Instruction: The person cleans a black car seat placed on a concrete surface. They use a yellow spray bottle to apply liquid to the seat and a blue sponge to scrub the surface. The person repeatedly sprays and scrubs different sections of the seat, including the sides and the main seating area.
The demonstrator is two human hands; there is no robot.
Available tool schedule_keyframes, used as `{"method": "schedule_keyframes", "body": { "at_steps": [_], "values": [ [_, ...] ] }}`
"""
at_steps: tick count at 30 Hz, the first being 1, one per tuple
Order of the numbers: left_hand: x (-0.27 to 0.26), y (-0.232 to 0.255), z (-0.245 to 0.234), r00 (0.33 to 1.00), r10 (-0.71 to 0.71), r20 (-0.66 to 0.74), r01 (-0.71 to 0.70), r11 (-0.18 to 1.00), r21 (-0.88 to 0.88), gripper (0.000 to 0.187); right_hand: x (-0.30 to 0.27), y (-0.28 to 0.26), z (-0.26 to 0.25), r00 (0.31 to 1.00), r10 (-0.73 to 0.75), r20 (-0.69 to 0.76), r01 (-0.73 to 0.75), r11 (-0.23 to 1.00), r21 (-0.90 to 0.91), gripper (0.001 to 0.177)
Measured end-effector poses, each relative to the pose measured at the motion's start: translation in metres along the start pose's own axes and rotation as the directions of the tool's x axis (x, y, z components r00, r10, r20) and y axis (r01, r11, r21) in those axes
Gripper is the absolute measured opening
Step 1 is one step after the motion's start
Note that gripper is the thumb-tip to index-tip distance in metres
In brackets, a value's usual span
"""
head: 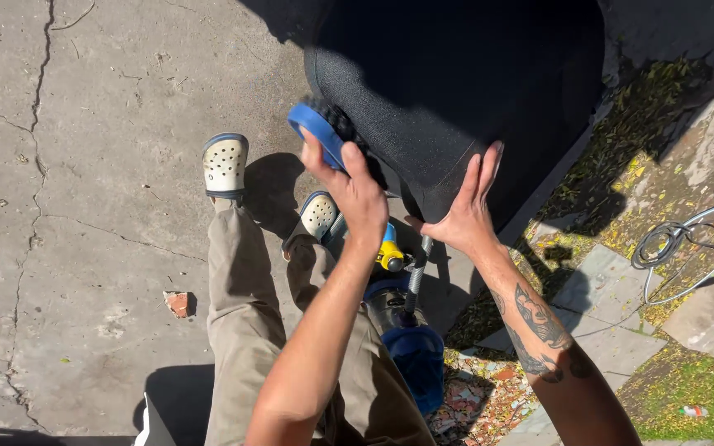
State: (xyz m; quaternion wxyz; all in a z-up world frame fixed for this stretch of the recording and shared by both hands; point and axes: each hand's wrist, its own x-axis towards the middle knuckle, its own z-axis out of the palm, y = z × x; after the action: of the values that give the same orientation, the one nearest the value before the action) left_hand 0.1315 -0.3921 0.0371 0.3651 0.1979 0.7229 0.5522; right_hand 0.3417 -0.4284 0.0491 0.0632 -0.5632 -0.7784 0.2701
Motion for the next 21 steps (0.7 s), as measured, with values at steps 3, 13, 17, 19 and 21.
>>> {"method": "schedule_keyframes", "body": {
  "at_steps": [3,13,17,19,21],
  "values": [
    [-0.124,0.012,0.004,0.972,-0.007,0.234,-0.022,0.992,0.123,0.062,-0.022,0.026,0.002,0.998,-0.057,0.036,0.059,0.996,-0.066,0.154],
    [0.053,0.025,0.003,1.0,0.003,0.009,-0.002,0.994,-0.113,0.055,-0.028,-0.003,0.009,0.998,0.064,0.011,-0.061,0.986,-0.156,0.154],
    [-0.109,0.023,0.004,0.921,-0.349,0.172,0.37,0.922,-0.113,0.056,-0.107,0.12,0.06,0.994,0.106,-0.015,-0.106,0.993,-0.042,0.161],
    [-0.118,0.033,0.006,0.871,-0.397,0.29,0.436,0.897,-0.079,0.056,-0.103,0.126,0.062,0.998,0.063,-0.005,-0.063,0.994,-0.089,0.164],
    [-0.053,0.055,0.0,0.834,-0.52,0.188,0.547,0.824,-0.147,0.06,-0.046,0.009,0.024,0.987,0.162,-0.012,-0.162,0.987,-0.002,0.165]
  ]
}}
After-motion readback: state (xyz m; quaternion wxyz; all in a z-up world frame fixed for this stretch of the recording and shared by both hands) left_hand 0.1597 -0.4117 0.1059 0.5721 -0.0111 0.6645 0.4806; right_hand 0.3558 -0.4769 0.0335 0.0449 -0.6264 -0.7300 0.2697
